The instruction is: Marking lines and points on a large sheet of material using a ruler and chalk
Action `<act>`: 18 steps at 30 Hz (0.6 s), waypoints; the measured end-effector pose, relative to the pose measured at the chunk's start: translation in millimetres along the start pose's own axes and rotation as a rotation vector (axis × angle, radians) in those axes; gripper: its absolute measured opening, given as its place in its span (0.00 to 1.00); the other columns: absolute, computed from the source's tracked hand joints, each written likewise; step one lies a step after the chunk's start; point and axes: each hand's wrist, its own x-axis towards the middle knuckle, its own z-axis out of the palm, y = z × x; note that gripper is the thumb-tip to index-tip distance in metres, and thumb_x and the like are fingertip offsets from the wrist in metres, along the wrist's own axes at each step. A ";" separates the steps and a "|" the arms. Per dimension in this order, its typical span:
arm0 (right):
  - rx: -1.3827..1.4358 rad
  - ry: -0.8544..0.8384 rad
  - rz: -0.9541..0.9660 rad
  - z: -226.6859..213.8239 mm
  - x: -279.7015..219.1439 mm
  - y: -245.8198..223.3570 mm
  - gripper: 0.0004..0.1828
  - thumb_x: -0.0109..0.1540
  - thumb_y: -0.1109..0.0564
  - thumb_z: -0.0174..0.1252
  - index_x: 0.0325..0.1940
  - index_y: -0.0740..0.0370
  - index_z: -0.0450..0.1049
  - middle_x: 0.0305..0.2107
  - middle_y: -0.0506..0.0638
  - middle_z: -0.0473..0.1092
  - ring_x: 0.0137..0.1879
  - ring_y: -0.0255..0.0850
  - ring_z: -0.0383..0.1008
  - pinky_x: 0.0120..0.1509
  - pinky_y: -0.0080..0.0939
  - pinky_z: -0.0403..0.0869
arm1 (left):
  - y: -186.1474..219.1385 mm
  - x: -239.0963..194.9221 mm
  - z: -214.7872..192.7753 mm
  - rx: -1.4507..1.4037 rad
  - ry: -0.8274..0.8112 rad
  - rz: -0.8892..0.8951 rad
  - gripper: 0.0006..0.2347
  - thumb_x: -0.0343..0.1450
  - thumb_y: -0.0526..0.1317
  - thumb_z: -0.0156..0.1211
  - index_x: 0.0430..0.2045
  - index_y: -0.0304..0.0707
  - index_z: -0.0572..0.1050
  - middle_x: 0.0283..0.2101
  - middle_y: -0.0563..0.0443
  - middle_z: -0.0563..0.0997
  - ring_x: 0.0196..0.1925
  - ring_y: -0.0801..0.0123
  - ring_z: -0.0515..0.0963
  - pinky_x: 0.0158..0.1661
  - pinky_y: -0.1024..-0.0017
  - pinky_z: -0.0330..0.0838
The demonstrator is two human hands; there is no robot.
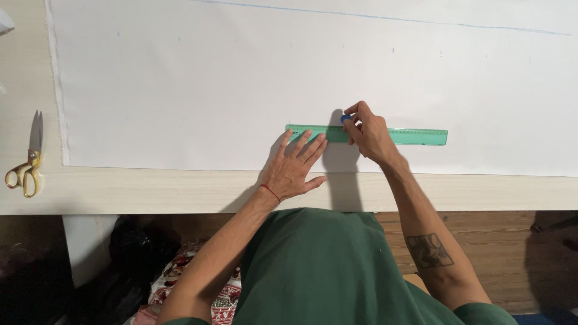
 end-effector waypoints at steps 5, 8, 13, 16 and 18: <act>-0.080 -0.048 -0.127 7.7 6.0 32.4 0.12 0.75 0.66 0.64 0.63 0.68 0.72 0.34 0.64 0.82 0.27 0.51 0.82 0.28 0.49 0.76 | 0.5 0.4 -1.9 0.023 0.003 -0.002 0.40 0.81 0.74 0.44 0.86 0.54 0.63 0.90 0.59 0.59 0.92 0.57 0.54 0.88 0.35 0.45; -0.189 -0.081 -0.119 5.4 5.0 32.2 0.11 0.76 0.63 0.65 0.60 0.66 0.72 0.39 0.63 0.82 0.40 0.59 0.86 0.43 0.57 0.82 | -0.4 -0.2 -0.1 0.014 -0.003 0.004 0.40 0.81 0.74 0.44 0.86 0.53 0.63 0.90 0.58 0.60 0.91 0.56 0.56 0.88 0.34 0.46; -0.262 -0.094 -0.116 2.1 5.0 19.9 0.09 0.75 0.62 0.65 0.57 0.65 0.73 0.36 0.61 0.81 0.42 0.60 0.86 0.47 0.59 0.82 | 1.7 -0.8 2.6 0.007 -0.004 -0.003 0.40 0.80 0.73 0.45 0.87 0.53 0.62 0.90 0.58 0.60 0.91 0.56 0.55 0.88 0.34 0.45; -0.299 -0.111 -0.122 -0.8 7.7 14.4 0.08 0.75 0.62 0.65 0.57 0.66 0.74 0.34 0.61 0.80 0.41 0.60 0.86 0.48 0.60 0.82 | 1.1 -0.8 4.6 0.022 -0.003 -0.006 0.40 0.80 0.74 0.45 0.87 0.53 0.62 0.90 0.58 0.60 0.91 0.55 0.55 0.88 0.33 0.45; -0.323 -0.135 -0.127 -2.0 10.9 15.6 0.09 0.76 0.62 0.65 0.57 0.66 0.74 0.34 0.62 0.81 0.42 0.61 0.86 0.49 0.62 0.82 | 0.6 -0.7 5.6 0.040 -0.003 -0.008 0.40 0.80 0.74 0.44 0.86 0.53 0.62 0.90 0.58 0.60 0.91 0.55 0.56 0.88 0.33 0.45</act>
